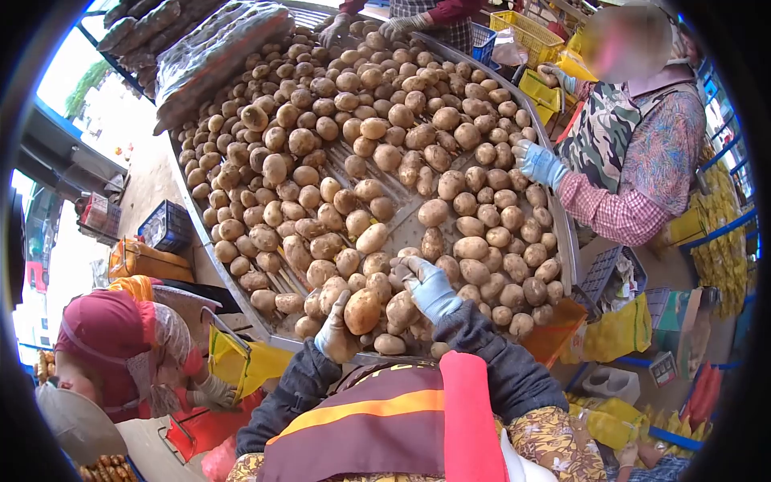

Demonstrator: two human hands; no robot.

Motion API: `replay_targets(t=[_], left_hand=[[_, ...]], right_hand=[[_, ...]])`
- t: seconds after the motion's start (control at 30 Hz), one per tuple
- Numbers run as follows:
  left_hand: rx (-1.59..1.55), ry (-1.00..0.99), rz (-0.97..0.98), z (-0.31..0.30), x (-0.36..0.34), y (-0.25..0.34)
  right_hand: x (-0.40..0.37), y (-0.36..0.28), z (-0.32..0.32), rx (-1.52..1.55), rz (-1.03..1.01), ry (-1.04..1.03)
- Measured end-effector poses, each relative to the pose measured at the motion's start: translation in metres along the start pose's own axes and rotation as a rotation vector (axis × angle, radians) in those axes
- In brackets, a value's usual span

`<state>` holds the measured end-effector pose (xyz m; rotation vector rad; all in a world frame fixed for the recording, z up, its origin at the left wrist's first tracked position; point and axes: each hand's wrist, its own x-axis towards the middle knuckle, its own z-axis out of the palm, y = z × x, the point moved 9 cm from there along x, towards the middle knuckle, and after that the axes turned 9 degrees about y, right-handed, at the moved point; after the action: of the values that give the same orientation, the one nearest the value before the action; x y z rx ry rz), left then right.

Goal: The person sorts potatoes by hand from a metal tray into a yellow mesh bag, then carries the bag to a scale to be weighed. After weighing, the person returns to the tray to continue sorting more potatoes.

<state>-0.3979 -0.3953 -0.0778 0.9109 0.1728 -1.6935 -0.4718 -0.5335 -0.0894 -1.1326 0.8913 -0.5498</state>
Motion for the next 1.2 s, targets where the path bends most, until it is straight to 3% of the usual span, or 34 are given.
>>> replay_targets(t=[0.03, 0.1, 0.2, 0.23, 0.37, 0.47, 0.53, 0.6, 0.73, 0.77, 0.8, 0.87, 1.0, 1.07, 1.13, 1.17, 1.2], left_hand=[[-0.013, 0.140, 0.016, -0.004, -0.004, -0.001], [-0.016, 0.119, 0.038, -0.009, 0.000, -0.005], [-0.020, 0.147, 0.089, 0.013, -0.005, -0.008], [-0.029, 0.201, 0.128, 0.018, -0.008, -0.007], [-0.042, 0.198, 0.164, 0.013, -0.010, -0.019], [0.088, 0.122, 0.179, 0.005, -0.005, -0.033], [0.051, 0.111, 0.247, 0.011, -0.004, -0.036], [0.056, 0.106, 0.249, 0.022, -0.005, -0.039], [-0.017, 0.192, 0.200, 0.018, -0.003, -0.051], [0.006, 0.162, 0.225, 0.023, -0.004, -0.049], [0.032, 0.132, 0.248, 0.029, -0.005, -0.047], [0.042, 0.186, 0.286, 0.044, -0.011, -0.048], [0.093, 0.157, 0.226, 0.039, 0.001, -0.055], [0.112, 0.041, 0.164, 0.032, 0.007, -0.054], [0.034, 0.033, 0.075, 0.044, 0.003, -0.046], [0.108, 0.041, 0.076, 0.040, 0.005, -0.041], [0.108, 0.033, 0.066, 0.037, 0.007, -0.039]], right_hand=[[-0.003, 0.002, -0.001, -0.004, -0.002, -0.011], [-0.015, -0.019, 0.014, -0.122, -0.201, -0.162], [-0.043, -0.048, 0.037, -0.367, -0.332, -0.359], [-0.045, -0.039, 0.040, -0.304, -0.313, -0.407], [-0.059, -0.046, 0.043, -0.531, -0.561, -0.398], [-0.064, -0.038, 0.040, -0.715, -0.439, -0.431], [-0.054, -0.025, 0.036, -0.691, -0.508, -0.378], [-0.039, -0.011, 0.024, -0.436, -0.291, -0.337], [-0.035, 0.002, 0.009, -0.225, -0.145, -0.369], [-0.039, -0.009, 0.012, -0.314, -0.300, -0.377], [-0.042, -0.011, 0.013, -0.311, -0.301, -0.380], [-0.064, -0.036, 0.021, -0.675, -0.659, -0.299], [-0.040, -0.019, 0.011, -0.763, -0.400, -0.327], [-0.031, -0.015, -0.002, -0.703, -0.403, -0.253], [-0.022, -0.017, -0.031, -0.611, -0.400, 0.045], [-0.020, -0.009, -0.032, -0.445, -0.263, 0.031], [-0.024, -0.011, -0.031, -0.451, -0.260, 0.042]])
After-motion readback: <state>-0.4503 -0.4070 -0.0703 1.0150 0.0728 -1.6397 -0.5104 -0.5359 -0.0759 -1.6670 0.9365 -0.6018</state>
